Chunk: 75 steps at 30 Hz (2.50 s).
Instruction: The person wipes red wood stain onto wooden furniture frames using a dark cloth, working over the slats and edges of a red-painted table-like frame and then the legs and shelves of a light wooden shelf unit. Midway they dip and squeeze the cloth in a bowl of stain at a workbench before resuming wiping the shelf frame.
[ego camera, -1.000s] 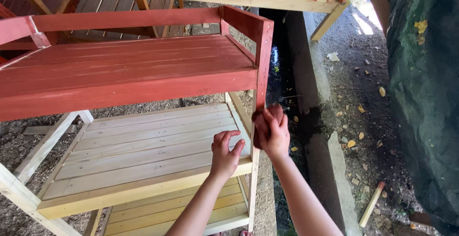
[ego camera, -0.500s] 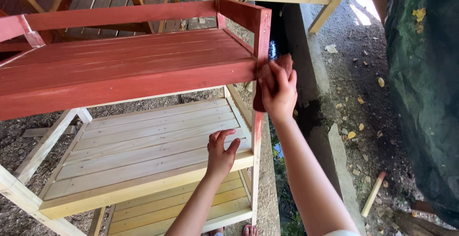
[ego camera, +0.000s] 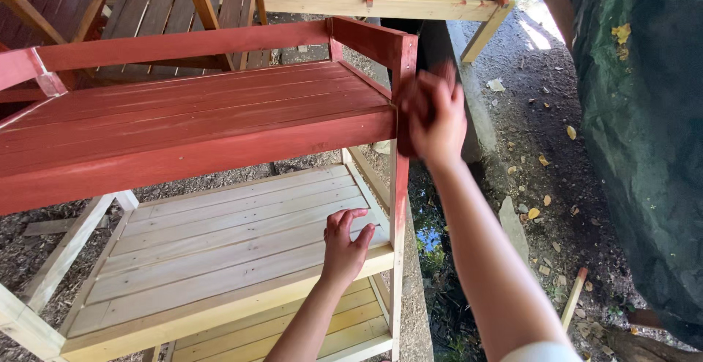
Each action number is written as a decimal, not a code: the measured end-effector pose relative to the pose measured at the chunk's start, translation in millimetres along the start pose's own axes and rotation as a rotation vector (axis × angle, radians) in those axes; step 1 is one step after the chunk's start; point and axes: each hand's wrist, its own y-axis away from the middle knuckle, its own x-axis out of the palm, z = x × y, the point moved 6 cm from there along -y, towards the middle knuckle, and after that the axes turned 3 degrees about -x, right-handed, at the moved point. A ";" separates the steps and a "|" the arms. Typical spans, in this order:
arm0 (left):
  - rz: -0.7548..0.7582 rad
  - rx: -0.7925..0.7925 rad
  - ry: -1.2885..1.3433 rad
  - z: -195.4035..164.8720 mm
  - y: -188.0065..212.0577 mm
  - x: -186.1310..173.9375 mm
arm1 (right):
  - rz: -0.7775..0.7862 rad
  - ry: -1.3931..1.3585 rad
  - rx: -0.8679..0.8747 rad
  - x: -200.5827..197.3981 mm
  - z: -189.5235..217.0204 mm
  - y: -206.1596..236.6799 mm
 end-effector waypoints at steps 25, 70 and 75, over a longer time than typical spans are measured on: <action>0.105 -0.117 0.042 3.9 -0.1 6.5 | -0.026 0.281 0.109 -8.1 6.0 85.1; -0.393 -0.035 -0.053 29.5 135.4 57.8 | 0.324 0.027 0.169 29.0 -87.8 339.5; -0.353 -0.077 -0.076 27.7 147.3 57.3 | 0.108 -0.060 0.036 20.3 -75.2 229.7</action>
